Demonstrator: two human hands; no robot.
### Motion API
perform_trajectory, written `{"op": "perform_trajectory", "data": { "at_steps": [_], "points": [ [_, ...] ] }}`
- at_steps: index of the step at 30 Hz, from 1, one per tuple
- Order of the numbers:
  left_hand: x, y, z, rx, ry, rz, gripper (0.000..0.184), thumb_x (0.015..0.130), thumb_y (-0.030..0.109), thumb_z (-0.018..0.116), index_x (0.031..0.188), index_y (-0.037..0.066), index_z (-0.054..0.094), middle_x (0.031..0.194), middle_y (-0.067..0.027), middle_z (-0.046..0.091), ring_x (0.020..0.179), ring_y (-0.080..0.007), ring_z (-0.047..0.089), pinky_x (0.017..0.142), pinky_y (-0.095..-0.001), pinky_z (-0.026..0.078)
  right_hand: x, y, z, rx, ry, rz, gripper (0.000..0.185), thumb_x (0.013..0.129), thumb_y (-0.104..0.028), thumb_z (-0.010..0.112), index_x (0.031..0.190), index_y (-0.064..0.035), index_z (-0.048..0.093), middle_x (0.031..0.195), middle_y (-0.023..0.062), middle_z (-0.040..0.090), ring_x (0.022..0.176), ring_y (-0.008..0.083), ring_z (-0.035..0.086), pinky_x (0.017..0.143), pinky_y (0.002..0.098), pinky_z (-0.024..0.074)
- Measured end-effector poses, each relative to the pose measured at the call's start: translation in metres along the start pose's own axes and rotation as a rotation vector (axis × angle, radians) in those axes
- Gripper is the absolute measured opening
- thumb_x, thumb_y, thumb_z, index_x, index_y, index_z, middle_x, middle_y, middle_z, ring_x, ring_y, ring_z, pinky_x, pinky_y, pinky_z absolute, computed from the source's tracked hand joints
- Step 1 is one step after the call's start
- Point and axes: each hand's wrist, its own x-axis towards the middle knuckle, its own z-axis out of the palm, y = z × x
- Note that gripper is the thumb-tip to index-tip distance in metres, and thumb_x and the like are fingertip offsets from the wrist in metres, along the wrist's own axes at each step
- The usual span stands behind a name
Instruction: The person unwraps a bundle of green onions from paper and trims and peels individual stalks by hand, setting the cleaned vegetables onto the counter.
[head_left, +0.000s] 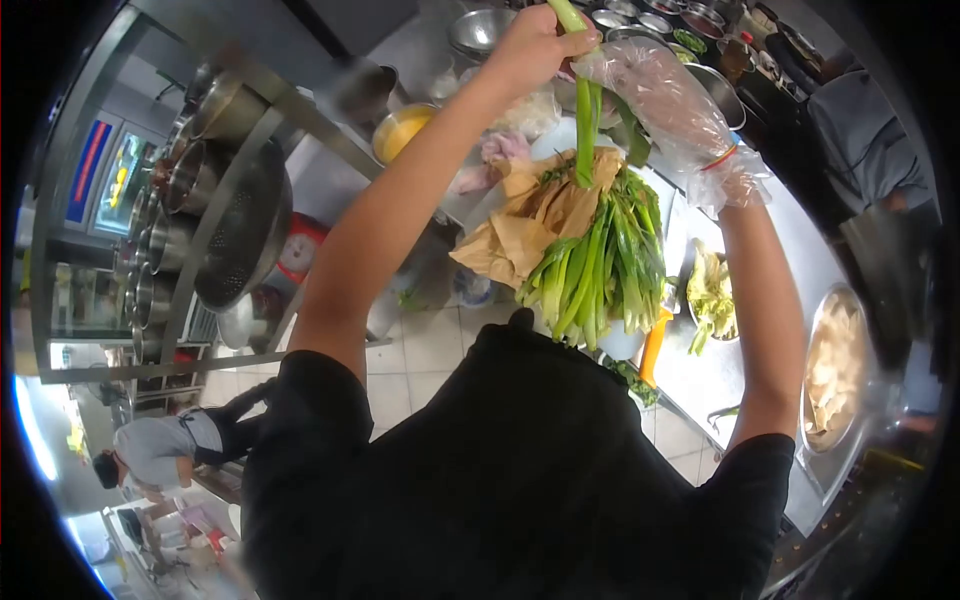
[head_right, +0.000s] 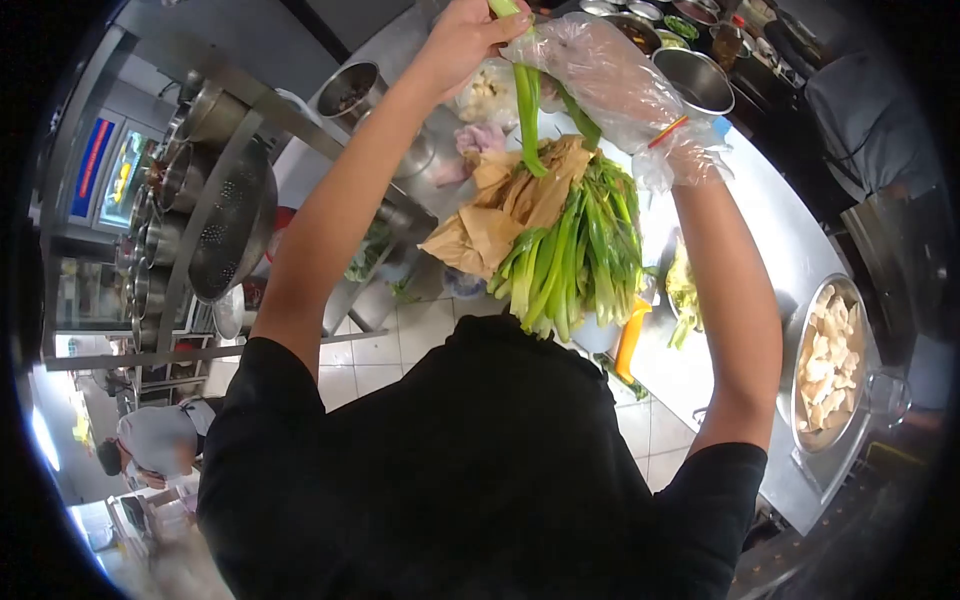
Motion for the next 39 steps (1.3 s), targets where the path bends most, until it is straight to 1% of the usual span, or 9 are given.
{"op": "perform_trajectory", "data": {
  "at_steps": [6,8,11,17,20,25,28,32,39],
  "points": [
    [-0.002,-0.018,0.002,-0.090,-0.267,-0.189,0.008,0.091,0.003,0.056,0.084,0.003,0.060,0.073,0.0000,0.058,0.066,-0.0107,0.054,0.064,-0.0259,0.045,-0.030,0.033,0.020,0.534,-0.129,0.396,0.020,0.095,-0.014,0.055,0.109,-0.0024,0.063,0.082,0.0073,0.062,0.074,0.0138,0.058,0.069,0.0314,0.0475],
    [-0.006,-0.004,0.014,0.069,-0.246,-0.287,0.009,0.091,0.004,0.057,0.083,0.002,0.060,0.073,-0.0008,0.058,0.065,-0.0106,0.053,0.060,-0.0248,0.045,-0.033,0.015,-0.001,-0.309,-0.232,0.237,0.026,0.091,-0.019,0.057,0.113,-0.0066,0.062,0.098,0.0107,0.064,0.092,0.0212,0.061,0.086,0.0360,0.0504],
    [-0.008,-0.031,0.005,-0.037,-0.389,-0.396,0.009,0.090,0.006,0.061,0.091,-0.003,0.064,0.069,-0.0036,0.060,0.058,-0.0109,0.053,0.051,-0.0217,0.044,-0.076,0.060,0.003,0.584,0.003,0.223,0.018,0.091,-0.015,0.057,0.105,-0.0072,0.063,0.092,0.0083,0.064,0.083,0.0161,0.061,0.074,0.0297,0.0531],
    [-0.035,-0.028,0.002,0.008,-0.507,-0.451,0.015,0.094,0.013,0.054,0.094,0.000,0.058,0.078,-0.0015,0.054,0.068,-0.0090,0.053,0.064,-0.0243,0.045,-0.121,0.009,-0.069,0.187,-0.145,0.866,0.027,0.095,-0.016,0.056,0.122,-0.0120,0.058,0.091,0.0074,0.065,0.077,0.0135,0.063,0.067,0.0238,0.0544],
    [-0.040,-0.025,-0.003,0.008,-0.414,-0.421,0.016,0.095,0.014,0.053,0.097,-0.001,0.060,0.084,-0.0022,0.057,0.071,-0.0082,0.052,0.066,-0.0235,0.044,-0.214,0.039,-0.026,0.642,0.311,0.978,0.026,0.093,-0.022,0.061,0.106,-0.0005,0.064,0.087,0.0044,0.065,0.074,0.0121,0.059,0.070,0.0287,0.0493],
    [-0.030,0.018,0.033,-0.006,-0.649,-0.271,0.022,0.094,0.013,0.054,0.105,-0.005,0.063,0.093,-0.0045,0.061,0.071,-0.0064,0.048,0.064,-0.0200,0.040,-0.301,0.000,0.008,-0.495,-0.108,0.970,0.031,0.090,-0.024,0.064,0.106,0.0025,0.065,0.097,0.0166,0.068,0.089,0.0251,0.065,0.081,0.0370,0.0514],
    [-0.035,0.031,0.088,-0.178,-0.648,-0.212,0.022,0.094,0.012,0.056,0.105,-0.006,0.063,0.092,-0.0067,0.061,0.070,-0.0059,0.048,0.062,-0.0197,0.040,-0.299,-0.048,-0.013,-0.127,0.541,1.227,0.046,0.091,-0.035,0.064,0.121,-0.0005,0.059,0.117,0.0160,0.063,0.106,0.0234,0.061,0.094,0.0370,0.0469],
    [-0.037,0.052,0.176,-0.169,-0.606,-0.377,0.009,0.086,0.000,0.062,0.093,-0.004,0.065,0.069,-0.0058,0.062,0.054,-0.0111,0.053,0.051,-0.0205,0.047,-0.307,-0.109,-0.033,0.218,0.573,1.194,0.046,0.091,-0.032,0.063,0.123,0.0014,0.057,0.112,0.0129,0.065,0.102,0.0221,0.061,0.093,0.0334,0.0459],
    [-0.110,-0.030,0.312,-0.215,-0.898,-0.447,0.033,0.085,0.011,0.071,0.113,-0.003,0.059,0.092,-0.0080,0.064,0.078,-0.0126,0.063,0.068,-0.0259,0.053,-0.318,-0.180,-0.021,0.886,0.871,1.412,0.060,0.089,-0.029,0.066,0.140,-0.0046,0.044,0.098,0.0073,0.064,0.082,0.0129,0.061,0.068,0.0254,0.0491]
  ]
}}
